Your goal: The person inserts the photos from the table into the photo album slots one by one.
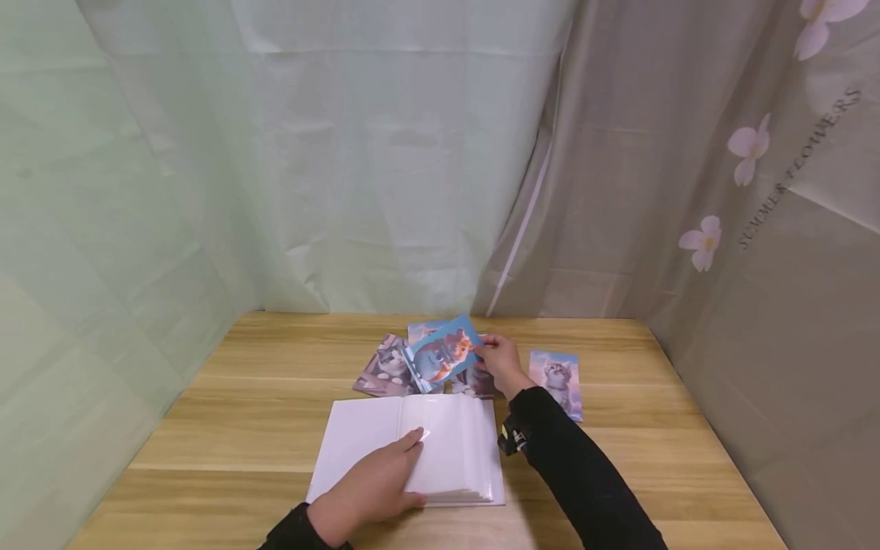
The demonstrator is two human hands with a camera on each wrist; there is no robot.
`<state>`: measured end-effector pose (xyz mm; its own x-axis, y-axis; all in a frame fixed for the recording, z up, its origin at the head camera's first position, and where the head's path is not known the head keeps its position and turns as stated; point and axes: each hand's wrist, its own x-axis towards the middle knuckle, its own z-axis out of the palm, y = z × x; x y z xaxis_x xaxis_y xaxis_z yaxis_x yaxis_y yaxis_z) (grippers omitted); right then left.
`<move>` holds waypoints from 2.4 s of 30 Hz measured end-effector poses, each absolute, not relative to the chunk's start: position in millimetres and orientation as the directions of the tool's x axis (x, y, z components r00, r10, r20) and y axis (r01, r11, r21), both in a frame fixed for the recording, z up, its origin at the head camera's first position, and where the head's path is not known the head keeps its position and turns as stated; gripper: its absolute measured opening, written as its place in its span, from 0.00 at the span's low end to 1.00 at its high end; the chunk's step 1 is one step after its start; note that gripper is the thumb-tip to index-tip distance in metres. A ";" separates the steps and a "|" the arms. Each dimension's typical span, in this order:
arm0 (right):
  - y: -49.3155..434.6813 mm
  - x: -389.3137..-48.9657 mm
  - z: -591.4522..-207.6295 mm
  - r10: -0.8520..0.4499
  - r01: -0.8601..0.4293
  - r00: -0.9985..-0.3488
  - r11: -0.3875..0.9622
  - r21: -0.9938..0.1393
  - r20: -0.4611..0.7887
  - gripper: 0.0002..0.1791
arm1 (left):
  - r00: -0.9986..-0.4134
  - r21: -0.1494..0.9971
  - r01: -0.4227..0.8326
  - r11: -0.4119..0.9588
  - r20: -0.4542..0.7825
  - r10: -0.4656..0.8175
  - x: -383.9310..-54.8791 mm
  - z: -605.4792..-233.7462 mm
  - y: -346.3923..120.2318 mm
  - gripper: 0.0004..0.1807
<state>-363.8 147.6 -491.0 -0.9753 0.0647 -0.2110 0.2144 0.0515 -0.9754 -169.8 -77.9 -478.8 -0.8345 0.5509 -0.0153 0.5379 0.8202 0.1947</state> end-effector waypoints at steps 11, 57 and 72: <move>151.7 -364.9 -493.4 0.001 0.213 -0.977 0.138 -0.967 -0.215 0.14 | -0.839 0.206 0.527 0.825 -0.027 0.543 -170.5 -476.8 -78.6 0.42; 139.4 -388.8 -437.4 -0.281 -0.122 -0.959 0.539 -0.833 -0.041 0.11 | -0.842 0.119 0.538 0.834 0.033 0.538 -166.7 -481.2 -76.2 0.43; 133.0 -395.2 -424.4 -0.329 -0.157 -0.942 0.597 -0.786 -0.062 0.09 | -0.844 0.117 0.535 0.837 0.045 0.534 -166.2 -485.4 -75.3 0.43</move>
<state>-395.2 133.0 -424.4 -0.9422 -0.3293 -0.0621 -0.1570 0.5974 -0.7864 -166.2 -75.3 -485.4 -0.8443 0.5340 0.0447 0.5353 0.8365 0.1171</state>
